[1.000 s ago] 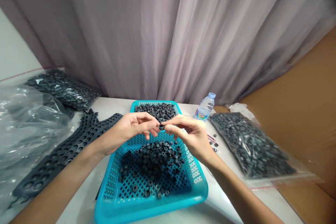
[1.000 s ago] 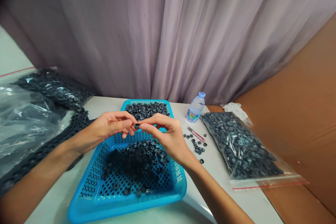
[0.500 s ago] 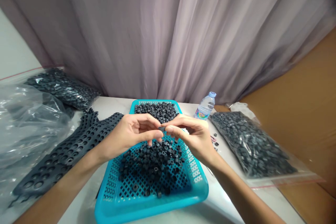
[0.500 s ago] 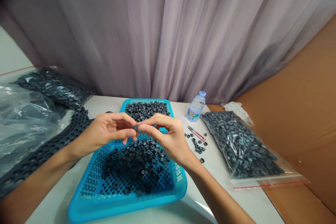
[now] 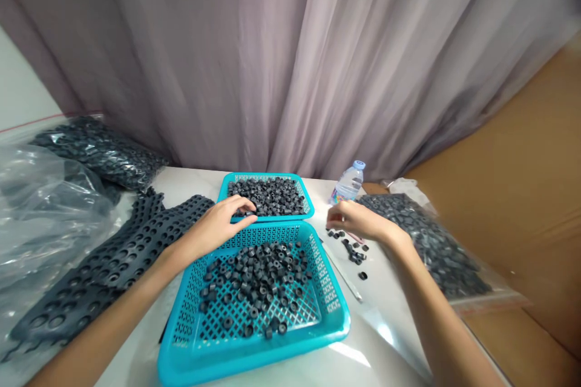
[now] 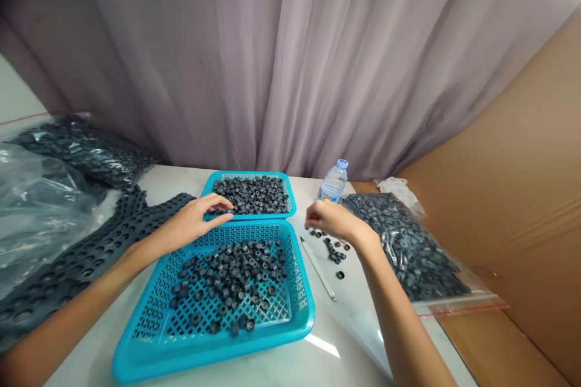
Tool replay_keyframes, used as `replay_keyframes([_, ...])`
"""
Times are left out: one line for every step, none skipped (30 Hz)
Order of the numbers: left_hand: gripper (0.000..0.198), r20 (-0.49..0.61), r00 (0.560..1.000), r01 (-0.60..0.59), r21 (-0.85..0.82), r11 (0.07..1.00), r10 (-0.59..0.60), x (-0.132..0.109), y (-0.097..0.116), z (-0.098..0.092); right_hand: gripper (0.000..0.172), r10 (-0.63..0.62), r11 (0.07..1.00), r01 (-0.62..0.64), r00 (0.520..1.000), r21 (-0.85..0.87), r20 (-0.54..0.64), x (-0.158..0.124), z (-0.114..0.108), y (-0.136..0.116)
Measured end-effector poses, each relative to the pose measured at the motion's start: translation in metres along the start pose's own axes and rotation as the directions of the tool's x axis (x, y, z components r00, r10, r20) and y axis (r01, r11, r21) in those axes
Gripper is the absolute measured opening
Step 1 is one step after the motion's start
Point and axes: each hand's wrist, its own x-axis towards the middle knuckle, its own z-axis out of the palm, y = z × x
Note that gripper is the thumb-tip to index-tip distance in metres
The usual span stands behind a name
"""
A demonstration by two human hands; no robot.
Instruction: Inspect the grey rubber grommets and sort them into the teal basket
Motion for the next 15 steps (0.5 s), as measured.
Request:
replay_keyframes([0.033, -0.032, 0.999, 0.023, 0.011, 1.0, -0.023, 0.003, -0.015, 0.002, 0.01, 0.062, 0.998, -0.062, 0.998, -0.02, 0.018, 0.006, 0.003, 0.019])
replay_keyframes([0.033, -0.05, 0.998, 0.04, 0.016, 0.999, -0.039, 0.007, -0.028, 0.004, 0.01, 0.115, 0.993, -0.114, 0.992, -0.033, 0.048, 0.011, 0.007, 0.037])
replay_keyframes([0.031, -0.057, 0.997, 0.05, 0.019, 0.999, -0.049, 0.01, -0.04, 0.004, 0.012, 0.156, 0.988, -0.153, 0.983, -0.033, 0.094, 0.014, 0.01, 0.051])
replay_keyframes([0.03, -0.06, 0.997, 0.056, 0.017, 0.998, -0.055, 0.013, -0.05, 0.004, 0.012, 0.186, 0.983, -0.184, 0.973, -0.029, 0.138, 0.016, 0.014, 0.063])
replay_keyframes([0.029, -0.058, 0.997, 0.058, 0.01, 0.998, -0.057, 0.016, -0.058, 0.004, 0.01, 0.202, 0.979, -0.202, 0.964, -0.021, 0.173, 0.017, 0.016, 0.073])
replay_keyframes([0.028, -0.054, 0.997, 0.058, -0.001, 0.998, -0.058, 0.019, -0.065, 0.004, 0.009, 0.208, 0.978, -0.21, 0.958, -0.011, 0.197, 0.017, 0.017, 0.08])
replay_keyframes([0.027, -0.051, 0.997, 0.058, -0.014, 0.998, -0.058, 0.022, -0.07, 0.005, 0.009, 0.208, 0.977, -0.212, 0.955, -0.002, 0.21, 0.016, 0.018, 0.085])
replay_keyframes([0.027, -0.049, 0.997, 0.058, -0.029, 0.998, -0.059, 0.025, -0.074, 0.006, 0.011, 0.204, 0.978, -0.209, 0.955, 0.004, 0.216, 0.015, 0.017, 0.089])
replay_keyframes([0.027, -0.047, 0.997, 0.059, -0.043, 0.997, -0.061, 0.027, -0.077, 0.007, 0.013, 0.2, 0.979, -0.206, 0.955, 0.005, 0.218, 0.013, 0.015, 0.092])
replay_keyframes([0.028, -0.042, 0.997, 0.06, -0.054, 0.997, -0.062, 0.028, -0.079, 0.009, 0.014, 0.2, 0.979, -0.205, 0.955, 0.0, 0.218, 0.011, 0.014, 0.093])
replay_keyframes([0.028, -0.035, 0.997, 0.06, -0.064, 0.996, -0.062, 0.029, -0.081, 0.01, 0.015, 0.203, 0.979, -0.206, 0.955, -0.011, 0.218, 0.01, 0.012, 0.095])
replay_keyframes([0.028, -0.025, 0.998, 0.059, -0.07, 0.996, -0.061, 0.03, -0.082, 0.012, 0.014, 0.21, 0.977, -0.209, 0.954, -0.029, 0.215, 0.009, 0.01, 0.095])
replay_keyframes([0.028, -0.012, 0.998, 0.059, -0.075, 0.995, -0.06, 0.03, -0.083, 0.013, 0.014, 0.221, 0.975, -0.215, 0.953, -0.052, 0.206, 0.008, 0.008, 0.094])
replay_keyframes([0.029, 0.001, 0.998, 0.059, -0.079, 0.995, -0.06, 0.03, -0.083, 0.015, 0.016, 0.233, 0.972, -0.221, 0.954, -0.08, 0.189, 0.007, 0.007, 0.093])
replay_keyframes([0.029, 0.015, 0.998, 0.061, -0.081, 0.995, -0.06, 0.03, -0.082, 0.015, 0.02, 0.243, 0.968, -0.228, 0.956, -0.109, 0.164, 0.006, 0.006, 0.091])
